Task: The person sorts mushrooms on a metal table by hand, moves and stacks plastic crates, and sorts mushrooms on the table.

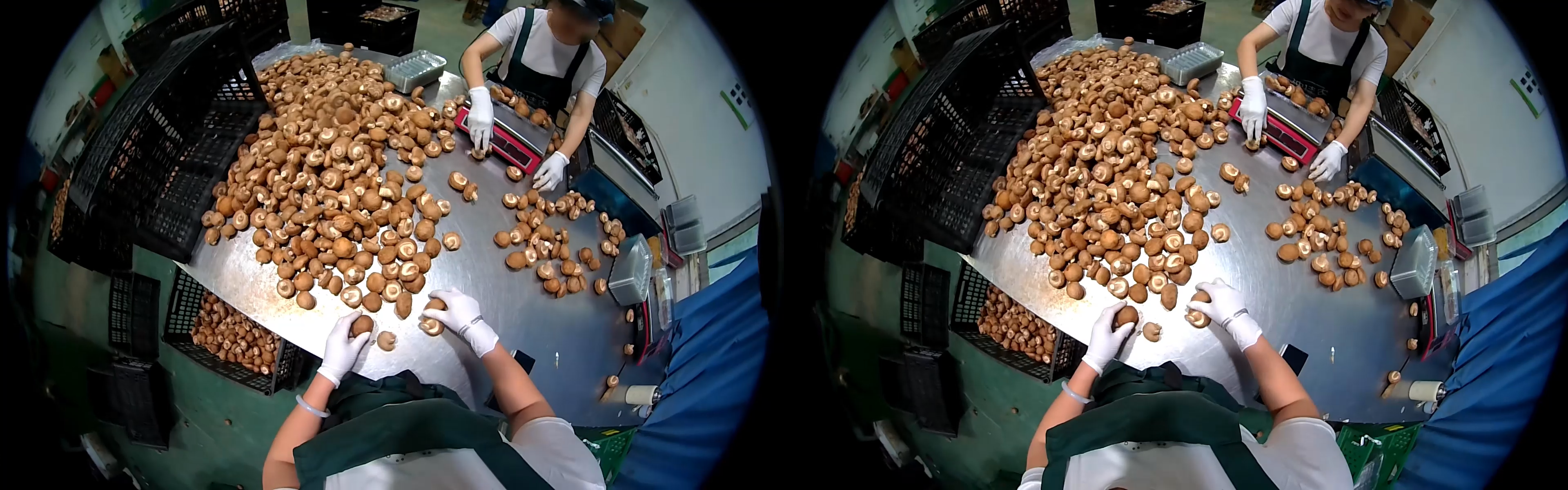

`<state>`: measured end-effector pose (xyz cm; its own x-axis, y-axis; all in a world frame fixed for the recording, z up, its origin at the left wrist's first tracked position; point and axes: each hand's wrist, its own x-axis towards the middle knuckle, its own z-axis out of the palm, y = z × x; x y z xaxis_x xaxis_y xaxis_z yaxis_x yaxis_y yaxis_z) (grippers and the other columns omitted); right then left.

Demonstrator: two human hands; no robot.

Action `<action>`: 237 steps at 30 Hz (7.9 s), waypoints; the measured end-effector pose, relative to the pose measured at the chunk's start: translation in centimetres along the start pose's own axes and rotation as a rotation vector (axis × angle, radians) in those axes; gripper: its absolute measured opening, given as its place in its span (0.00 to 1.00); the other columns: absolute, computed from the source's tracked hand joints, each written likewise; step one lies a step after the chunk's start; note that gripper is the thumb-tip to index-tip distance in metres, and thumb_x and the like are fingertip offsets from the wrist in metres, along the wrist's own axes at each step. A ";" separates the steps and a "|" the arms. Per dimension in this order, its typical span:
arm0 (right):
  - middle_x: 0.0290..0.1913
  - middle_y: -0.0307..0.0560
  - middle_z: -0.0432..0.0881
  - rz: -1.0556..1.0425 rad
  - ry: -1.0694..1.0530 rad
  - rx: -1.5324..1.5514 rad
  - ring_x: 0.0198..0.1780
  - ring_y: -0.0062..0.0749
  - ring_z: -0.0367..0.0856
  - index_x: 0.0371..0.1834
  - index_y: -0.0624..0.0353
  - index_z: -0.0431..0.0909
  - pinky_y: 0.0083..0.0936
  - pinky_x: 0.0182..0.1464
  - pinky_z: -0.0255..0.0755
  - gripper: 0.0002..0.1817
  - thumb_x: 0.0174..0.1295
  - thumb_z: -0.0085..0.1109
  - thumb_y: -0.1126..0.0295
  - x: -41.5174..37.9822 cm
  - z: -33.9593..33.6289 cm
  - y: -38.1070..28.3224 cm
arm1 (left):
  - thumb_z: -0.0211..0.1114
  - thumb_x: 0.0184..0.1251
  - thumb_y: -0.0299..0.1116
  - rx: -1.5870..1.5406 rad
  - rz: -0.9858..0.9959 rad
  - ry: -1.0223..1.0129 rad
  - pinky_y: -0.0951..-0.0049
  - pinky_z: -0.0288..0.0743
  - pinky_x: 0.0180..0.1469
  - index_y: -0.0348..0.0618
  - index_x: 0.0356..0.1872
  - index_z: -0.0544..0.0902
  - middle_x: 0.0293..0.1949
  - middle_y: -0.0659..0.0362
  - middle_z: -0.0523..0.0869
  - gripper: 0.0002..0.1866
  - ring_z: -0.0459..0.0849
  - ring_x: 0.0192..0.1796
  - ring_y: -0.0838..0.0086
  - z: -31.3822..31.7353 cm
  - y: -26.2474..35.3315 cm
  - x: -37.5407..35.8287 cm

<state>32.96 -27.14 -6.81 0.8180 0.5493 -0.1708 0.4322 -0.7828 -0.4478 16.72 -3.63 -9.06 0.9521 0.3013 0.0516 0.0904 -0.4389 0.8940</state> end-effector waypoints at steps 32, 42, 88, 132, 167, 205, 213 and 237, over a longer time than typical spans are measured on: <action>0.63 0.60 0.68 0.179 -0.357 2.072 0.60 0.51 0.72 0.67 0.60 0.58 0.40 0.58 0.70 0.37 0.66 0.44 0.42 -2.3 2.1 -1.8 | 0.68 0.51 0.27 0.328 0.019 0.390 0.62 0.72 0.53 0.36 0.46 0.78 0.41 0.50 0.82 0.19 0.80 0.46 0.55 -9.0 1.8 -1.5; 0.69 0.51 0.63 0.191 -0.469 2.402 0.67 0.53 0.64 0.70 0.55 0.58 0.44 0.58 0.69 0.37 0.68 0.30 0.38 -1.0 2.5 -9.5 | 0.65 0.57 0.28 0.278 0.025 0.380 0.64 0.66 0.62 0.39 0.53 0.77 0.56 0.49 0.77 0.20 0.74 0.59 0.57 -7.9 5.1 -2.9; 0.39 0.42 0.78 0.191 -0.160 1.145 0.40 0.23 0.79 0.53 0.57 0.73 0.22 0.39 0.75 0.21 0.65 0.54 0.54 0.0 2.2 -5.3 | 0.53 0.71 0.39 -0.224 -0.430 1.048 0.69 0.70 0.58 0.37 0.64 0.67 0.59 0.51 0.72 0.24 0.74 0.57 0.66 -15.1 -7.7 -6.6; 0.46 0.42 0.78 -0.012 -0.419 1.062 0.46 0.29 0.78 0.54 0.56 0.76 0.22 0.50 0.72 0.21 0.65 0.56 0.54 7.2 2.6 -8.1 | 0.45 0.75 0.41 -0.951 -0.444 1.069 0.69 0.72 0.54 0.36 0.64 0.66 0.57 0.49 0.76 0.24 0.78 0.55 0.66 -11.8 -4.0 -4.4; 0.52 0.55 0.73 0.427 0.867 2.233 0.53 0.46 0.75 0.53 0.62 0.68 0.42 0.55 0.74 0.35 0.61 0.49 0.37 11.8 -8.8 12.7 | 0.45 0.73 0.33 -0.567 -0.396 1.127 0.63 0.56 0.69 0.43 0.71 0.55 0.70 0.51 0.58 0.27 0.61 0.69 0.61 -19.7 -8.8 -1.0; 0.49 0.54 0.77 -0.013 0.157 0.333 0.50 0.49 0.76 0.56 0.53 0.73 0.40 0.53 0.71 0.27 0.54 0.62 0.55 17.0 -3.9 0.4 | 0.63 0.57 0.51 0.785 0.139 0.021 0.35 0.36 0.69 0.45 0.62 0.70 0.69 0.51 0.63 0.34 0.53 0.72 0.47 -1.0 -3.0 1.7; 0.53 0.46 0.74 0.359 0.344 -0.063 0.53 0.49 0.73 0.57 0.34 0.73 0.43 0.54 0.71 0.26 0.51 0.64 0.56 25.3 -6.7 8.6 | 0.63 0.57 0.48 0.748 0.138 0.050 0.35 0.35 0.69 0.45 0.62 0.70 0.68 0.51 0.63 0.32 0.55 0.71 0.49 -1.0 -3.8 1.8; 0.57 0.45 0.71 -0.484 0.255 -0.055 0.46 0.43 0.78 0.59 0.37 0.72 0.34 0.43 0.76 0.24 0.56 0.59 0.65 8.6 -1.9 -1.2 | 0.62 0.59 0.42 0.711 0.195 0.137 0.35 0.39 0.67 0.46 0.59 0.73 0.65 0.54 0.69 0.27 0.58 0.71 0.51 -1.5 -1.4 1.1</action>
<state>40.15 -22.02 -6.10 0.5839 0.7675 0.2645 0.7955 -0.4761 -0.3747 17.25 -1.40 -9.62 0.9296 0.2445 0.2758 0.1351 -0.9222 0.3623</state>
